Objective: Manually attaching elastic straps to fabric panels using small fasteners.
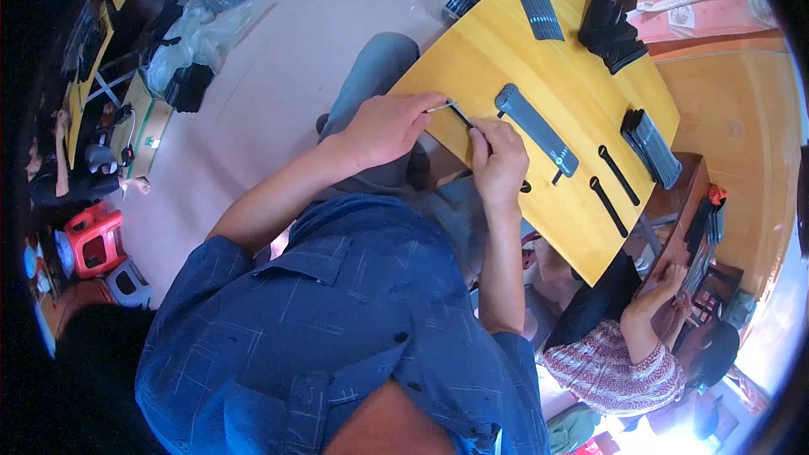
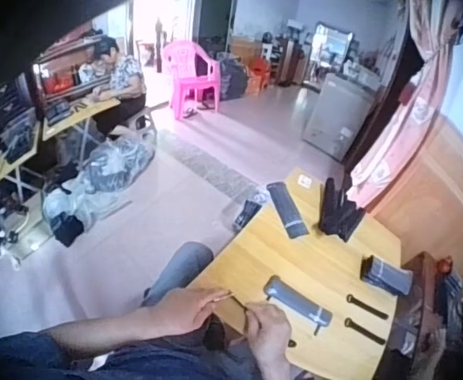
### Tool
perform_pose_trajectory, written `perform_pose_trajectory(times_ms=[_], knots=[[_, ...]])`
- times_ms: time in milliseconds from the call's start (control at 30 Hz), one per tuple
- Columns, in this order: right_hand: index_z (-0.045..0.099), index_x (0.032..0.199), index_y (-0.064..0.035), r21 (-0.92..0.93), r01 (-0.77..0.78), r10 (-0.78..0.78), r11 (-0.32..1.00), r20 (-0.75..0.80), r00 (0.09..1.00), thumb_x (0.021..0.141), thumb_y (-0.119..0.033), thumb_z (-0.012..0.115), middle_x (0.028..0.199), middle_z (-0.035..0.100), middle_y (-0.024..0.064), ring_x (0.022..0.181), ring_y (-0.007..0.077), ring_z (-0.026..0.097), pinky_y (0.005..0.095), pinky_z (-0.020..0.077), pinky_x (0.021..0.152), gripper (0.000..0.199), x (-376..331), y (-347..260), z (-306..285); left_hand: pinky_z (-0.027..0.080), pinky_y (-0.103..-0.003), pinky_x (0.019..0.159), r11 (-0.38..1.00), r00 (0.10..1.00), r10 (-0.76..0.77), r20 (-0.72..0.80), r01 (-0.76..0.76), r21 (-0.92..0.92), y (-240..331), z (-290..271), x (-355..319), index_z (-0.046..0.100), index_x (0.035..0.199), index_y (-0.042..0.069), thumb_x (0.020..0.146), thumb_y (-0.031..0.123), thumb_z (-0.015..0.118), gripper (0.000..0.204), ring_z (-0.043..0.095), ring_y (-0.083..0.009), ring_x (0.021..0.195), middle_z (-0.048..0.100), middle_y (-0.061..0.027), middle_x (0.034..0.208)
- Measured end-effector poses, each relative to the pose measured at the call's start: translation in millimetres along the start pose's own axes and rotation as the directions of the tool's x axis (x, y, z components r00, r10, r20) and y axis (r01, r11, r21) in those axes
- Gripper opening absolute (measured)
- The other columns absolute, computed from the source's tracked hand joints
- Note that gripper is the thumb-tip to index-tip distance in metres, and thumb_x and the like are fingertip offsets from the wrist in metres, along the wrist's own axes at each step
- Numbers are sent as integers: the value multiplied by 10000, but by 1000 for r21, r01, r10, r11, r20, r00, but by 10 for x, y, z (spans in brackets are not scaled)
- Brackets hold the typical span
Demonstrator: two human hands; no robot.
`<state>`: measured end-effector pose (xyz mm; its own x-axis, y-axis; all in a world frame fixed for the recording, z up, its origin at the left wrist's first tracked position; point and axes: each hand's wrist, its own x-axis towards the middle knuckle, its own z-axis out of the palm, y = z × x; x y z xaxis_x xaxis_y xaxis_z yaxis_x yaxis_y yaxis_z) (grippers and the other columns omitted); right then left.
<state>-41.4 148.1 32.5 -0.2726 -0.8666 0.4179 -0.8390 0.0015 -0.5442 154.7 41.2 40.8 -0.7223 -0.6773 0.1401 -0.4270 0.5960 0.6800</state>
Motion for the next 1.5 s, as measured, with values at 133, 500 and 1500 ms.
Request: perform_pose_trajectory(times_ms=[133, 500, 1500], knots=[[749, 958, -64, 137, -94, 88, 986, 48, 995, 850, -75, 740, 940, 721, 111, 887, 314, 695, 392, 551, 806, 109, 10, -14, -2, 568, -460, 801, 1000, 999, 21, 45, -21, 7, 53, -18, -9, 662, 1268, 128, 958, 138, 593, 318, 696, -344, 980, 725, -135, 1062], [756, 972, -43, 165, -225, 210, 960, 101, 972, 850, -76, 741, 938, 723, 126, 884, 313, 703, 385, 550, 804, 127, 16, -34, -2, 566, -430, 630, 973, 978, 208, 14, -208, 104, 60, 92, -11, 682, 1233, 138, 916, 132, 638, 320, 692, -303, 797, 671, -80, 925], [765, 977, -59, 213, -267, 242, 940, 135, 961, 857, -80, 747, 925, 717, 108, 838, 265, 705, 345, 547, 760, 123, 29, 121, 1, 565, -395, 679, 969, 976, 217, 9, -216, 119, 52, 180, 124, 725, 1167, 186, 937, 171, 654, 241, 698, -259, 823, 665, -38, 949]])
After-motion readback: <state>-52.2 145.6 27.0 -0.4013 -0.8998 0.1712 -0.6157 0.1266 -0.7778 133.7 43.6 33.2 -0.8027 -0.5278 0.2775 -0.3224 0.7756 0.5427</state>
